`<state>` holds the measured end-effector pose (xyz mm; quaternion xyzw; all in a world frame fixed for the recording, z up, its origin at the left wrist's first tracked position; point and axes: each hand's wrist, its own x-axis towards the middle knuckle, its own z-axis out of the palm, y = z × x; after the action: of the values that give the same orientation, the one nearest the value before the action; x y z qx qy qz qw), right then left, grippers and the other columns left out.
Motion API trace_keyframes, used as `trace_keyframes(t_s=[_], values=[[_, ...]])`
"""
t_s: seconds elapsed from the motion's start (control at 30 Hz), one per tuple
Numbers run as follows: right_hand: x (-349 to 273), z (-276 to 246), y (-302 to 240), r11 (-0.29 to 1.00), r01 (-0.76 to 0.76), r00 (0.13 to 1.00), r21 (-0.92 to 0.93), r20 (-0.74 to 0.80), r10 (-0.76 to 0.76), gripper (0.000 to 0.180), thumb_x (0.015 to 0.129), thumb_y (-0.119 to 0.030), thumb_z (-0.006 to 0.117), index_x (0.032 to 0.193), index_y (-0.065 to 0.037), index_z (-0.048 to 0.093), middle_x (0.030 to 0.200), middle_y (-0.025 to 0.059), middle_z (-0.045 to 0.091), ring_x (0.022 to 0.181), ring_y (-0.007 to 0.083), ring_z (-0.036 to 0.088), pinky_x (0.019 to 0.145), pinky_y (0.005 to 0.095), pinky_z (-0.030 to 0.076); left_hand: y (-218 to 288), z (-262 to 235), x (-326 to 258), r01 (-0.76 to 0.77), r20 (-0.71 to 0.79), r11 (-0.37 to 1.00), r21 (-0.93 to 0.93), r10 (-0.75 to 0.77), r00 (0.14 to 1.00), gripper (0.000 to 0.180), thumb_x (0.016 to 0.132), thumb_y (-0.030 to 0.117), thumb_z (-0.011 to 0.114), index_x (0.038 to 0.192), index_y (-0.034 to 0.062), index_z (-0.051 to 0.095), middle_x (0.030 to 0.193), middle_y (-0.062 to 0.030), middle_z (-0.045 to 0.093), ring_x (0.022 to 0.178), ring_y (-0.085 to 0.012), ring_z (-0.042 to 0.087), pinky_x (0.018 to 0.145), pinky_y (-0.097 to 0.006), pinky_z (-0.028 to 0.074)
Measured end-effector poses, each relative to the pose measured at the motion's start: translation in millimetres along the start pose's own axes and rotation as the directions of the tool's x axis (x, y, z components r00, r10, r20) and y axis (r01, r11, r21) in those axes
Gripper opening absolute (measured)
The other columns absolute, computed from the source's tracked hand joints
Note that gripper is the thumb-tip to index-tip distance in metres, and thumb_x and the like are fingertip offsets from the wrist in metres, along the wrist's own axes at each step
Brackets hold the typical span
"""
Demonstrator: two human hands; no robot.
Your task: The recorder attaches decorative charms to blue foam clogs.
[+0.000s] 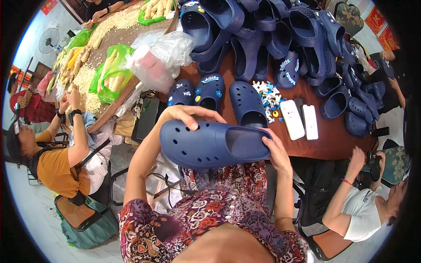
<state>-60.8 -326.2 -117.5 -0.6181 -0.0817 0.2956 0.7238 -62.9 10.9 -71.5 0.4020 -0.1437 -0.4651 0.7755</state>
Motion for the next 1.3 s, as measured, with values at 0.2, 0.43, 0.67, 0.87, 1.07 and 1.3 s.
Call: trace_keyframes(t_s=[0.2,0.43,0.67,0.87,1.07,1.3], values=[[-7,0,8,0.949,0.017,0.971,0.315,-0.233,0.060,0.043,0.089,-0.007,0.046,0.130,0.005,0.045,0.123,0.0159,0.056,0.114,0.0226,0.056,0.100,0.0355,0.045,-5,-43,-2,-0.211,-0.600,0.973,0.089,0.222,0.769,0.052,0.085,0.033,0.068,0.120,-0.0028,0.054,0.105,-0.0130,0.065,0.089,-0.0184,0.065,0.077,-0.028,0.054],[-2,36,13,0.852,0.118,0.931,0.511,-0.356,0.084,0.044,0.088,-0.006,0.049,0.131,0.005,0.045,0.129,0.0172,0.054,0.119,0.0283,0.054,0.102,0.0447,0.044,-44,-28,14,0.573,-0.450,0.245,0.782,0.858,0.246,0.041,0.074,0.014,0.071,0.113,0.0055,0.058,0.093,-0.0139,0.058,0.086,-0.0323,0.056,0.079,-0.043,0.047],[9,85,13,0.760,0.179,0.938,0.625,-0.340,0.059,0.051,0.089,-0.002,0.056,0.137,-0.002,0.038,0.133,0.0127,0.049,0.123,0.0258,0.050,0.105,0.0432,0.041,-59,-47,22,0.660,-0.330,0.056,0.749,0.896,0.298,0.039,0.073,0.001,0.062,0.111,0.0074,0.061,0.093,-0.0136,0.059,0.083,-0.0317,0.059,0.078,-0.042,0.045],[22,107,28,0.751,0.187,0.935,0.633,-0.350,0.062,0.045,0.093,-0.008,0.058,0.133,-0.006,0.037,0.131,0.0118,0.048,0.123,0.0233,0.049,0.106,0.0425,0.040,-58,-48,22,0.655,-0.348,0.085,0.751,0.894,0.283,0.037,0.072,0.001,0.061,0.108,0.0081,0.064,0.085,-0.0117,0.059,0.076,-0.0291,0.059,0.070,-0.040,0.045],[22,97,43,0.829,-0.145,0.978,0.540,-0.047,0.202,0.060,0.095,-0.018,0.060,0.137,-0.003,0.020,0.130,0.0137,0.044,0.120,0.0218,0.050,0.091,0.0394,0.051,-54,-46,22,0.651,-0.391,0.150,0.744,0.888,0.243,0.035,0.073,0.001,0.061,0.108,0.0072,0.065,0.084,-0.0118,0.059,0.074,-0.0283,0.058,0.071,-0.040,0.046],[18,76,52,0.967,-0.170,0.985,0.188,0.024,0.168,0.047,0.100,-0.023,0.051,0.139,-0.002,0.035,0.130,0.0126,0.050,0.118,0.0204,0.052,0.095,0.0380,0.048,-53,-15,28,0.546,-0.278,0.158,0.823,0.950,0.143,0.036,0.077,0.004,0.062,0.113,0.0063,0.063,0.104,-0.0136,0.061,0.093,-0.0296,0.058,0.083,-0.038,0.045]])
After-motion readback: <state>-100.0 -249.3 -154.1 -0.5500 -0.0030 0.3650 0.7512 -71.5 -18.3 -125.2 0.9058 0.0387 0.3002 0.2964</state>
